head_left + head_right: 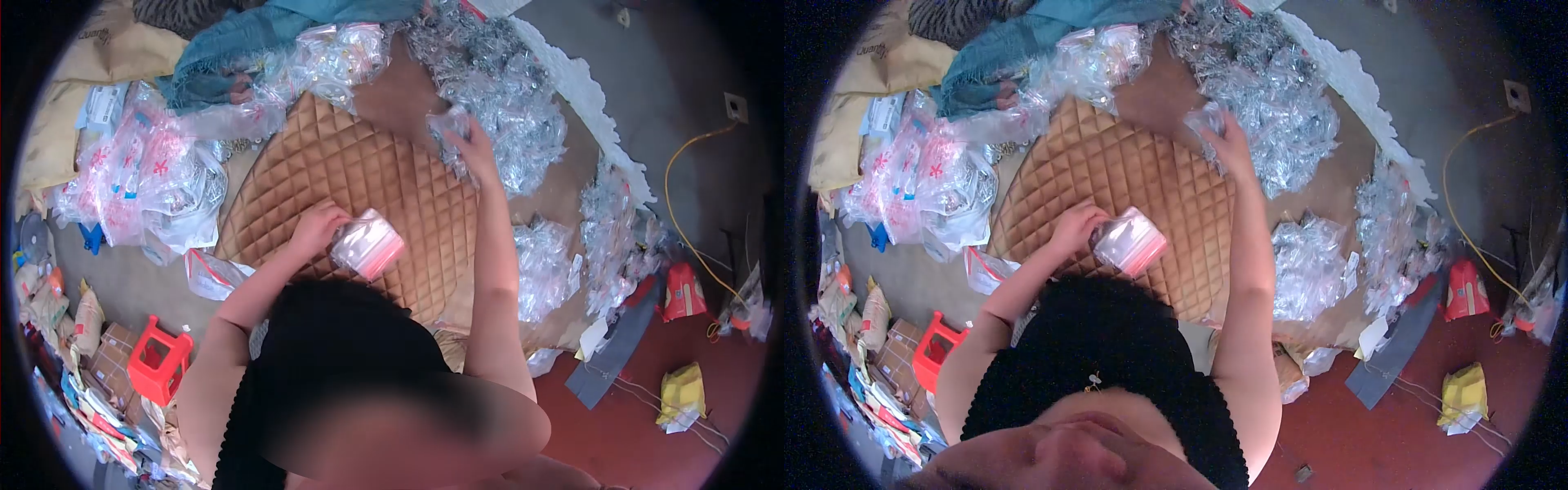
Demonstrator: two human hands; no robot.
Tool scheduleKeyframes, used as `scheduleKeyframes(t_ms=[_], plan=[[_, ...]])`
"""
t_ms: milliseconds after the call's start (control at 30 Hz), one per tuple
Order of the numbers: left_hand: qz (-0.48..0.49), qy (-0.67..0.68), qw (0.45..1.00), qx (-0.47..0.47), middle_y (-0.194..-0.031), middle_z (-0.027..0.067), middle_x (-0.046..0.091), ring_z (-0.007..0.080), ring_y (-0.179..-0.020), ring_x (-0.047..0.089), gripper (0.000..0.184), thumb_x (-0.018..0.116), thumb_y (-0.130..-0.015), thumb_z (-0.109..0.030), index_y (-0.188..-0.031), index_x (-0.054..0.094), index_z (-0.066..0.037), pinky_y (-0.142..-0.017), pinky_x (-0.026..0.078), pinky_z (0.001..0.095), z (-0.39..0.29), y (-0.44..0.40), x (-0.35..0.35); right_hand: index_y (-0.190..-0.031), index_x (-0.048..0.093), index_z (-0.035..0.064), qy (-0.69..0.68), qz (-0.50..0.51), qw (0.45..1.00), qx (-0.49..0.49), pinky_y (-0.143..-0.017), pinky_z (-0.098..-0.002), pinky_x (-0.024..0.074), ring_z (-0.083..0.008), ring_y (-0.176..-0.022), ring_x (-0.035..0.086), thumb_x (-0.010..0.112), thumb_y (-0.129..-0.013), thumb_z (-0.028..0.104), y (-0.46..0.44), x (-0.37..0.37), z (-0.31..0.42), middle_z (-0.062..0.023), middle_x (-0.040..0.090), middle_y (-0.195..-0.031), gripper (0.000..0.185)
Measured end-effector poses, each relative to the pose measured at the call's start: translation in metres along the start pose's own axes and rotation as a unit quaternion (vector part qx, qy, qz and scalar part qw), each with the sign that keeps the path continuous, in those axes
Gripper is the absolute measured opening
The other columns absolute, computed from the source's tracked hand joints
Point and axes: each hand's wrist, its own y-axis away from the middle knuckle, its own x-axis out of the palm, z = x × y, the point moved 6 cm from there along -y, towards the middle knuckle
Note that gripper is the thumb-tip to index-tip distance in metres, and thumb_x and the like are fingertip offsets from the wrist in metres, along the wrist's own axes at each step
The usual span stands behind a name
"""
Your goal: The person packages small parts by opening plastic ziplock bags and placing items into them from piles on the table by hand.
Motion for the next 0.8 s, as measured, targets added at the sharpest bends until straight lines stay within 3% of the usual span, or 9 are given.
scheduleKeyframes(t_ms=[33,133,267,400,467,533,633,700,800], plan=[[-0.027,0.035,0.999,-0.011,-0.081,0.0130,0.061,0.0324,-0.076,0.062,0.008,0.067,-0.087,-0.012,-0.086,0.068,-0.004,-0.068,0.049,0.0396,-0.003,-0.004,-0.004,-0.139,0.046,0.0020,0.104,-0.035,0.984,-0.140,-0.087,-0.0390,0.0520,-0.0314,-0.103,0.066,0.073,-0.086,0.027,-0.031,0.003,0.021,-0.0167,0.067,-0.112,0.065],[0.017,0.002,0.988,-0.153,-0.080,0.0137,0.061,0.0318,-0.076,0.062,0.007,0.068,-0.086,-0.009,-0.087,0.067,-0.003,-0.068,0.049,0.0385,-0.007,-0.013,-0.023,-0.141,0.044,0.0030,0.181,-0.075,0.979,-0.062,-0.092,-0.0429,0.0490,-0.0372,-0.108,0.064,0.075,-0.082,0.030,-0.127,0.005,0.042,-0.0213,0.067,-0.112,0.072],[-0.122,0.002,0.992,-0.006,-0.078,0.0113,0.061,0.0299,-0.074,0.063,0.014,0.074,-0.081,-0.016,-0.084,0.067,-0.003,-0.065,0.050,0.0382,0.008,-0.015,-0.037,-0.141,0.045,0.0064,0.295,-0.142,0.944,0.042,-0.085,-0.0452,0.0510,-0.0390,-0.102,0.066,0.075,-0.080,0.032,-0.225,0.014,0.030,-0.0243,0.068,-0.109,0.072],[-0.007,-0.039,0.997,-0.068,-0.083,0.0120,0.064,0.0302,-0.078,0.065,0.014,0.073,-0.082,-0.016,-0.089,0.067,-0.005,-0.067,0.052,0.0380,0.030,-0.002,-0.041,-0.131,0.055,0.0097,0.397,-0.165,0.901,0.055,-0.076,-0.0464,0.0531,-0.0379,-0.095,0.067,0.073,-0.082,0.032,-0.251,0.015,0.006,-0.0238,0.069,-0.105,0.057],[0.000,-0.043,0.993,-0.107,-0.083,0.0122,0.064,0.0298,-0.078,0.066,0.015,0.074,-0.081,-0.016,-0.089,0.067,-0.006,-0.066,0.052,0.0379,0.031,-0.004,-0.047,-0.120,0.063,0.0114,0.298,-0.198,0.934,-0.028,-0.074,-0.0472,0.0540,-0.0357,-0.092,0.069,0.073,-0.083,0.028,-0.239,0.002,-0.010,-0.0159,0.072,-0.097,0.042],[0.003,-0.047,0.989,-0.139,-0.082,0.0123,0.064,0.0294,-0.078,0.066,0.016,0.074,-0.081,-0.017,-0.090,0.067,-0.006,-0.066,0.052,0.0379,0.034,-0.008,-0.043,-0.113,0.066,0.0129,-0.106,-0.187,0.977,-0.003,-0.070,-0.0433,0.0557,-0.0283,-0.087,0.069,0.071,-0.087,0.019,-0.204,-0.005,-0.015,-0.0060,0.072,-0.098,0.028],[-0.123,0.072,0.973,-0.181,-0.083,0.0091,0.058,0.0284,-0.077,0.061,0.021,0.075,-0.078,-0.017,-0.093,0.064,-0.008,-0.071,0.051,0.0385,0.029,-0.018,-0.052,-0.117,0.064,0.0136,-0.301,-0.214,0.925,-0.088,-0.070,-0.0354,0.0559,-0.0188,-0.090,0.066,0.068,-0.090,0.012,-0.139,-0.019,0.015,-0.0016,0.068,-0.105,0.027],[-0.160,-0.068,0.981,-0.082,-0.088,0.0082,0.058,0.0285,-0.086,0.059,0.022,0.075,-0.077,-0.016,-0.093,0.064,-0.008,-0.081,0.049,0.0411,0.015,-0.026,-0.067,-0.124,0.058,0.0123,-0.605,-0.137,0.784,0.028,-0.078,-0.0305,0.0546,-0.0160,-0.099,0.063,0.067,-0.091,0.011,-0.095,0.014,0.066,-0.0055,0.063,-0.118,0.034],[-0.214,-0.247,0.944,0.041,-0.099,0.0072,0.057,0.0293,-0.107,0.052,0.017,0.071,-0.075,-0.012,-0.091,0.064,-0.010,-0.106,0.037,0.0496,-0.005,-0.023,-0.079,-0.131,0.050,0.0122,-0.414,0.032,0.903,0.107,-0.090,-0.0362,0.0524,-0.0218,-0.106,0.061,0.067,-0.092,0.012,-0.082,0.070,0.041,-0.0080,0.061,-0.122,0.043]])
